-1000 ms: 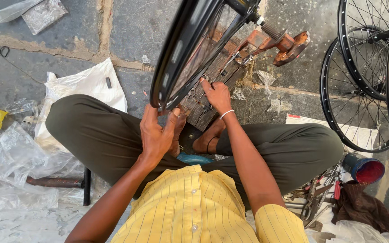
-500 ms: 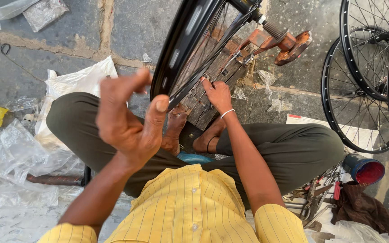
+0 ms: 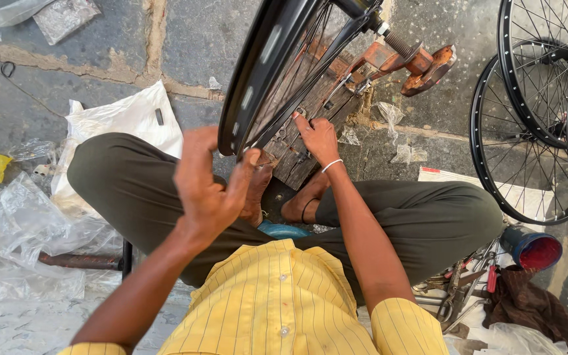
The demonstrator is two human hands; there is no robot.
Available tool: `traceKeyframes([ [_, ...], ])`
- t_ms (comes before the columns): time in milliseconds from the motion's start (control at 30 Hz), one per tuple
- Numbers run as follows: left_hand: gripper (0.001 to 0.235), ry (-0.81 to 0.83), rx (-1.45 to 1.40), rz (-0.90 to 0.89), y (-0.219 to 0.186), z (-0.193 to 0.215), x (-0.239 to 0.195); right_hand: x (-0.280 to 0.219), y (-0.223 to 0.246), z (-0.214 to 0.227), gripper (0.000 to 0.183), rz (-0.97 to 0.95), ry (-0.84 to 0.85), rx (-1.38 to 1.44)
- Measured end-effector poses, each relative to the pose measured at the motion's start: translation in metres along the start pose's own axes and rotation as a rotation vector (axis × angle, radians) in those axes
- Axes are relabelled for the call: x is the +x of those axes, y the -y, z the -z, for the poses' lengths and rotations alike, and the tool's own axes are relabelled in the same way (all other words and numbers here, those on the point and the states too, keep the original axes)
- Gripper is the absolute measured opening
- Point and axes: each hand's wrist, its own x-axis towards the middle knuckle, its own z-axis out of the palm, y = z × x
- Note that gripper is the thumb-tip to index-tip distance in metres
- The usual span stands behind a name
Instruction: The person is sitting on the ground and working on a bicycle wheel mounted on a truing stand. They use a wrench to tighten the nuts on the rim and adjust the spokes to true the wheel.
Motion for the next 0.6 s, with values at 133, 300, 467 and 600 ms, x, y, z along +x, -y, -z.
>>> traceKeyframes([
  [133,0.025,0.093,0.003,0.334,0.021,-0.019,-0.039,0.0,-0.003,-0.002,0.083,-0.024,-0.011,0.001],
  [300,0.036,0.119,-0.154,0.631,0.032,-0.036,-0.044,-0.002,-0.001,-0.001,0.081,-0.005,0.002,0.089],
  [467,0.029,0.024,-0.019,0.314,0.016,-0.006,-0.043,-0.017,0.02,0.011,0.079,-0.059,0.015,-0.175],
  [600,0.04,-0.097,-0.415,0.278,-0.003,0.025,-0.036,-0.063,0.073,0.055,0.045,0.268,-0.176,-0.426],
])
